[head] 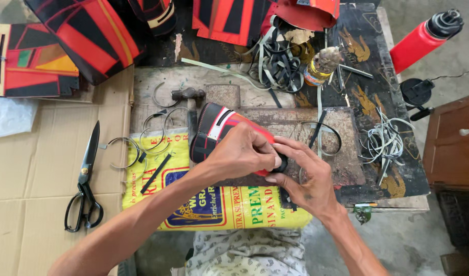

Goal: The person works on a red and black shoe upper at an outdoor workbench, pulling the upper right-side out by hand and pressing the toe into shape. They pick up a hammer and tap the shoe, then continue smoothing and shaping the upper with their hands before setting it down with other finished uppers.

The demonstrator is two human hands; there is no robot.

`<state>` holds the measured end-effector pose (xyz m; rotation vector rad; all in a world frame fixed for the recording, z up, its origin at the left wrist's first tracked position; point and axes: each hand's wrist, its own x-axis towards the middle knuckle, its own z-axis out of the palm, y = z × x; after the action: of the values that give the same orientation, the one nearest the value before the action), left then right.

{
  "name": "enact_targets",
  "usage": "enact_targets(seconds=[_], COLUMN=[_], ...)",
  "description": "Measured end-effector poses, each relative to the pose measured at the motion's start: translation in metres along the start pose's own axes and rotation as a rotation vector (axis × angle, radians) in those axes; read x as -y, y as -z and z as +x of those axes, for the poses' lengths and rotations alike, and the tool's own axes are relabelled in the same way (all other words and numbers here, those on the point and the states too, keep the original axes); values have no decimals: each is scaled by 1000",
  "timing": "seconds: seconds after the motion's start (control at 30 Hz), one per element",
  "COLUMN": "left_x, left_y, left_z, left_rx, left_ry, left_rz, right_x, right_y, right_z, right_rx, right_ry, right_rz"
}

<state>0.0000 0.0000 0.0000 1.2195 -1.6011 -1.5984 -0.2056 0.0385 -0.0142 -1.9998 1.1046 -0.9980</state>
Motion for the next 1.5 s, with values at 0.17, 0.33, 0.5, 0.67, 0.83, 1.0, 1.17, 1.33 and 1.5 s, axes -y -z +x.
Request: enact_targets(seconds=[0.17,0.33,0.5,0.67,0.83,1.0,1.17,1.33,1.5], left_x=[6,1,2,7,20,30,37,44,52], left_y=[-3,18,39,63,64,64,64,60,57], left_z=[1,1,3,-4,0,2,4,6,7], left_rx=[27,46,81,73,156,87,75,52,-12], left_ry=[17,-71,-103,138,170,74,4,-3,-149], left_rz=[0,-18,91,28,-178,0,55,23,41], right_x=[-5,-1,-8,-10,-11,-10,-8,1,23], right_y=[3,-9,-10,-3,-4,-6,-9,-12,-22], right_z=[-2,14,19,12,11,11,9,16,21], right_rx=[48,48,61,44,63,71,79,79,94], right_ry=[16,-18,-24,-70,-111,-99,-119,-137,121], right_rz=[-102,-152,-182,-139,-163,-166,-179,-215,-438])
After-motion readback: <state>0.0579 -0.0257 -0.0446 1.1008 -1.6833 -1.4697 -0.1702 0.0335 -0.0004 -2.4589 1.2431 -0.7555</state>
